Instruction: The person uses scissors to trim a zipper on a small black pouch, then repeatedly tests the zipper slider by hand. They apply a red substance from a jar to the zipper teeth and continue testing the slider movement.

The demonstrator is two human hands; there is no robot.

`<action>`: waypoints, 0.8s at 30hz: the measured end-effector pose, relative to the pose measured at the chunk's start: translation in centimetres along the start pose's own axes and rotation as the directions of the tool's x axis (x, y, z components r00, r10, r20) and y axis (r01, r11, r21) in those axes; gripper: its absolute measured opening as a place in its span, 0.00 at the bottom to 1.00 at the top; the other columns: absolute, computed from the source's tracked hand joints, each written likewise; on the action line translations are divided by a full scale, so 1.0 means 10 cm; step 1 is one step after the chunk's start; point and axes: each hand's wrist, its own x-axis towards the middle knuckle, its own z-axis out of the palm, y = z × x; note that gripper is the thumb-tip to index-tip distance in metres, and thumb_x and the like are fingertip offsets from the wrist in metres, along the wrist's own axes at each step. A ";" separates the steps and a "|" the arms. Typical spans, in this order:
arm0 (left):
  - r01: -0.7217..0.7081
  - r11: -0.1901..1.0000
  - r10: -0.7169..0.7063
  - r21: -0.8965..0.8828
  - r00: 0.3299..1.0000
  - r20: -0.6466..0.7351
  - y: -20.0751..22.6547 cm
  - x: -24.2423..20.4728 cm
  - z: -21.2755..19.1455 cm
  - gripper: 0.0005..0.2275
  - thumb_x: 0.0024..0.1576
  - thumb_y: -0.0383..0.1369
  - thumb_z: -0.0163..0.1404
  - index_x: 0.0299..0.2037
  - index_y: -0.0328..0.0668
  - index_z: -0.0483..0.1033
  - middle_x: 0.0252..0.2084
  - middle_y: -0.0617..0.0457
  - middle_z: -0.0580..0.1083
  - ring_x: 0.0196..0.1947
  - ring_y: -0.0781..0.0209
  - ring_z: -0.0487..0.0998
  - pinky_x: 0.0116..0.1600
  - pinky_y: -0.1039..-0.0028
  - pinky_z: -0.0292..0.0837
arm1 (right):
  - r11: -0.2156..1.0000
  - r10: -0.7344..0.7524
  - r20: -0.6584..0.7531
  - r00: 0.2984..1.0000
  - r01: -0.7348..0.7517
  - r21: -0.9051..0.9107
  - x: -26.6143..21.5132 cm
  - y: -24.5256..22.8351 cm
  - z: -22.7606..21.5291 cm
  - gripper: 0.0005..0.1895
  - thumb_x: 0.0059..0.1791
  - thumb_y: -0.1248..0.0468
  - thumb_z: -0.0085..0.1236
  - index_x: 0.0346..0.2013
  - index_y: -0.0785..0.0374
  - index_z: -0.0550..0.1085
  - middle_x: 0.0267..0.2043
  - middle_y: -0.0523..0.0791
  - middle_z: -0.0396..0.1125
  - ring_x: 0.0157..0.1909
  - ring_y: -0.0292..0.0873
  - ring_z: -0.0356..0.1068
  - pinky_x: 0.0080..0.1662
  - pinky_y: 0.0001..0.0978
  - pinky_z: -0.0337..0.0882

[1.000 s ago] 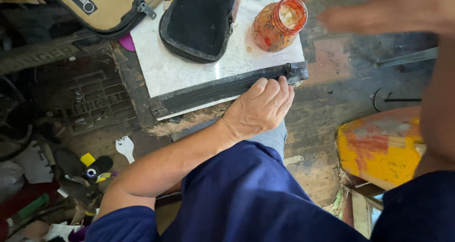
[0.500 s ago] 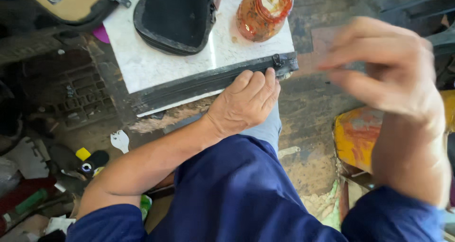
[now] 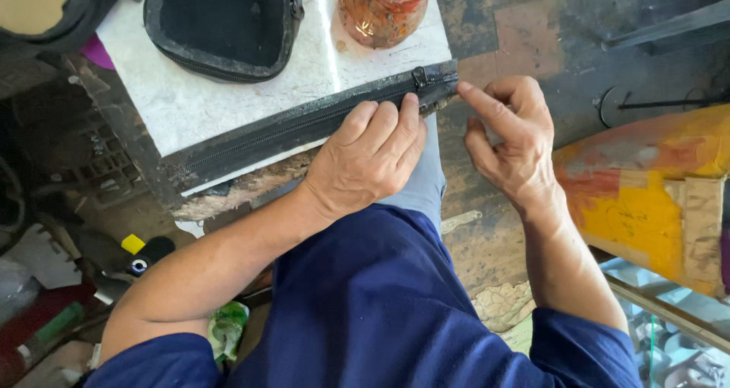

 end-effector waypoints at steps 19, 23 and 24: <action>0.009 1.000 -0.010 0.027 1.000 0.027 0.00 -0.02 -0.01 0.11 0.62 0.23 0.43 0.39 0.29 0.82 0.42 0.40 0.76 0.36 0.50 0.72 0.52 0.65 0.71 | 0.914 -0.116 -0.042 0.992 0.090 -0.397 0.04 0.02 -0.11 0.17 0.46 0.78 0.57 0.47 0.69 0.84 0.44 0.52 0.63 0.41 0.55 0.64 0.43 0.46 0.63; 0.008 1.000 -0.009 0.029 0.999 0.038 0.02 -0.02 -0.02 0.11 0.62 0.23 0.43 0.39 0.29 0.82 0.42 0.40 0.76 0.36 0.51 0.73 0.52 0.65 0.71 | 0.939 -0.092 -0.061 0.994 0.067 -0.338 -0.02 -0.03 -0.03 0.21 0.44 0.77 0.57 0.50 0.65 0.84 0.45 0.52 0.64 0.42 0.55 0.66 0.46 0.46 0.65; 0.008 1.000 -0.009 0.029 0.999 0.038 0.02 -0.01 -0.02 0.11 0.62 0.23 0.43 0.39 0.29 0.82 0.42 0.40 0.76 0.36 0.51 0.73 0.52 0.65 0.71 | 0.939 -0.092 -0.061 0.994 0.067 -0.338 -0.02 -0.03 0.01 0.21 0.44 0.77 0.57 0.50 0.65 0.84 0.45 0.52 0.64 0.42 0.55 0.66 0.46 0.46 0.65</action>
